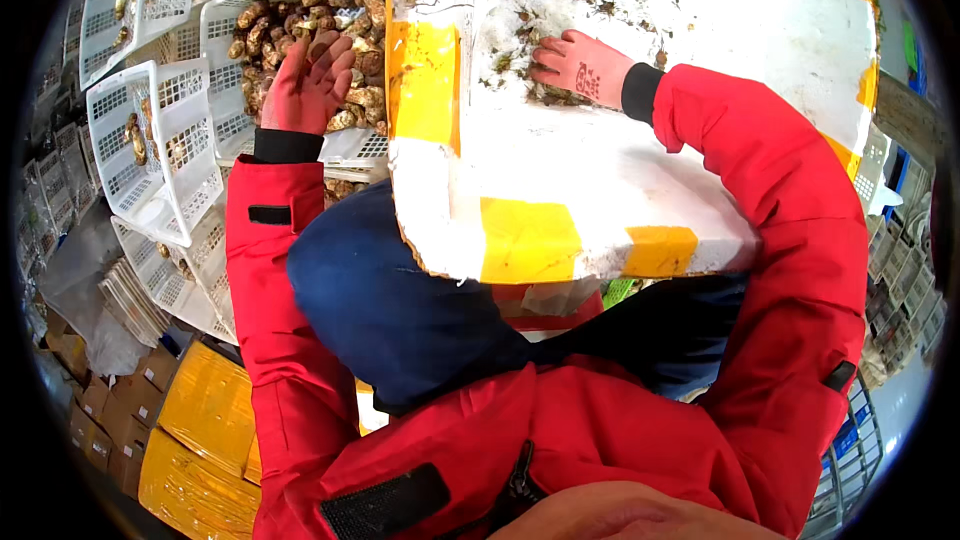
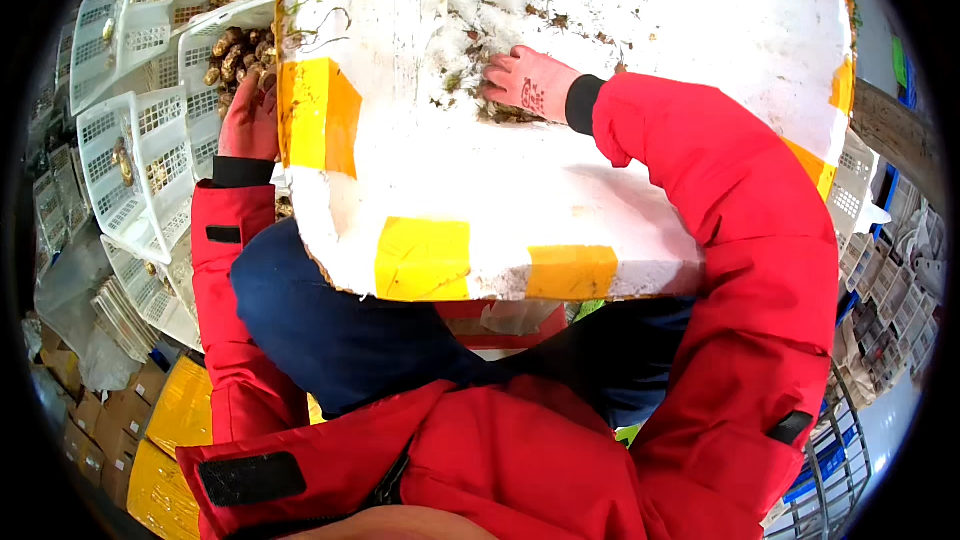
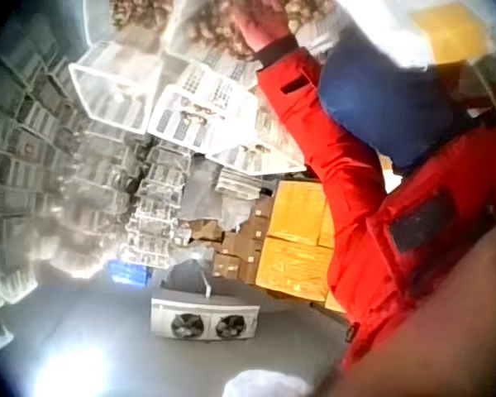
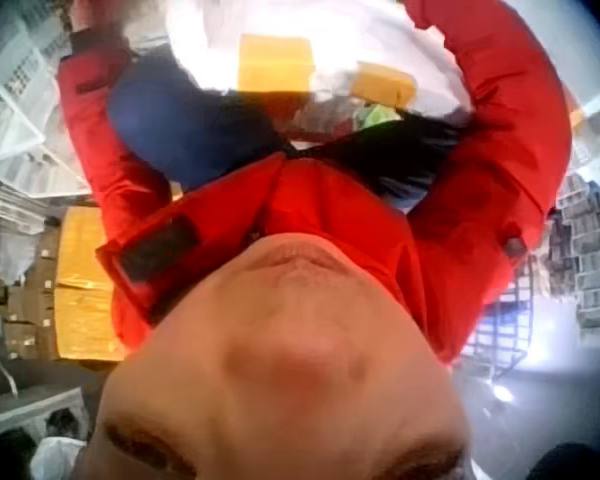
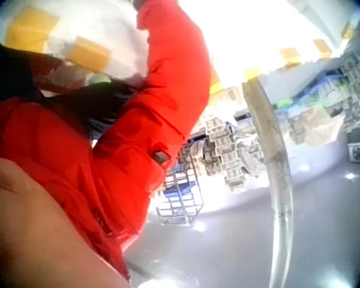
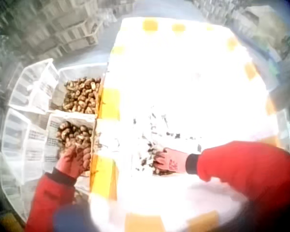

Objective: The person sorts through crates of truffles, picking up individual truffles to check them and placing them into a separate container.

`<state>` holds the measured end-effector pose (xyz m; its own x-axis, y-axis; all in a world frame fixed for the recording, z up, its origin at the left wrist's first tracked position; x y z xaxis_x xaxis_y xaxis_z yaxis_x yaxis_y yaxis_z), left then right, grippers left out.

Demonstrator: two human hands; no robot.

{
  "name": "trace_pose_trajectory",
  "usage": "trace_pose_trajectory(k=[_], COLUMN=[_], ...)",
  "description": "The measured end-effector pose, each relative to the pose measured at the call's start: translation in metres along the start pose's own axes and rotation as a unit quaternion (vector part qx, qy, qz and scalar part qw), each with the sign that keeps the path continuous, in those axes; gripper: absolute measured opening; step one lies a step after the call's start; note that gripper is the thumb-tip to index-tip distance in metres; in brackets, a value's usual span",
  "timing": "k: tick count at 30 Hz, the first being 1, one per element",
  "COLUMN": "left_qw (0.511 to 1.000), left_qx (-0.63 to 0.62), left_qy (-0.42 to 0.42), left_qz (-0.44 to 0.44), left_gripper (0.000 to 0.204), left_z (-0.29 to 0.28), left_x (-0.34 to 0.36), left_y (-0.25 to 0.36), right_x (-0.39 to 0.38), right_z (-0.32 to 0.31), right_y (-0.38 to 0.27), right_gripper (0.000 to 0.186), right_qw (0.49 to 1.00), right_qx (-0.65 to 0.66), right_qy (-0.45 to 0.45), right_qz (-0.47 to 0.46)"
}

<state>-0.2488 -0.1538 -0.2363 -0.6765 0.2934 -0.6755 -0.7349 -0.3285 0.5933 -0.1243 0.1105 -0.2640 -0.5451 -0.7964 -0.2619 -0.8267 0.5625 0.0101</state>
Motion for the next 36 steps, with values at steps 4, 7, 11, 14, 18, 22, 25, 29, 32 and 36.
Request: trace_pose_trajectory(k=[4,7,11,14,18,22,25,29,32,36], left_qw=[0.998,0.993,0.994,0.988,0.987,0.983,0.983,0.976,0.976,0.988], left_qx=[0.066,-0.055,-0.07,-0.036,-0.134,-0.144,-0.152,-0.178,-0.186,-0.107], left_qy=[-0.02,-0.071,-0.056,-0.139,-0.048,-0.095,-0.089,-0.109,-0.1,-0.106], left_qz=[-0.01,-0.075,-0.07,-0.05,-0.079,-0.071,-0.061,-0.062,-0.061,-0.044], left_gripper=[0.045,0.043,0.039,0.037,0.037,0.038,0.041,0.039,0.038,0.038], left_z=[0.01,0.01,-0.022,0.031,-0.029,-0.019,-0.015,-0.012,-0.03,-0.009], left_x=[0.005,0.005,0.001,0.035,0.012,0.019,0.017,0.014,0.015,0.012], left_y=[-0.017,-0.018,-0.019,-0.023,-0.022,-0.03,-0.03,-0.027,-0.041,-0.056], right_x=[0.004,0.002,-0.032,-0.201,-0.123,-0.041,-0.026,-0.055,-0.068,-0.041], right_z=[0.02,-0.001,-0.003,0.063,-0.068,-0.059,-0.013,0.03,0.02,0.041], right_y=[0.003,0.06,0.19,0.324,0.255,0.108,0.021,0.085,0.143,0.134], right_gripper=[0.012,0.019,0.03,0.033,0.034,0.022,0.025,0.03,0.036,0.046], right_qw=[0.997,0.986,0.911,0.651,0.83,0.975,0.946,0.888,0.83,0.846], right_qx=[0.045,0.086,0.146,0.529,-0.104,0.095,0.247,0.25,0.255,0.244], right_qy=[-0.064,0.04,0.038,0.317,0.288,0.117,-0.198,-0.111,-0.018,-0.077], right_qz=[0.029,0.137,0.384,0.443,0.467,0.161,0.072,0.369,0.496,0.469])
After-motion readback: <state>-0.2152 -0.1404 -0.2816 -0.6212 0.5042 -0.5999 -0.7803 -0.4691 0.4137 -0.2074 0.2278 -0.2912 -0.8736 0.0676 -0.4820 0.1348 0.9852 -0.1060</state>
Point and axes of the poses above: each hand's wrist, its own x-axis towards the middle knuckle, its own z-axis out of the palm, y = z × x, the point moved 8 cm from there along x, towards the middle knuckle, and after that the axes turned 4 degrees about y, right-handed, at the moved point
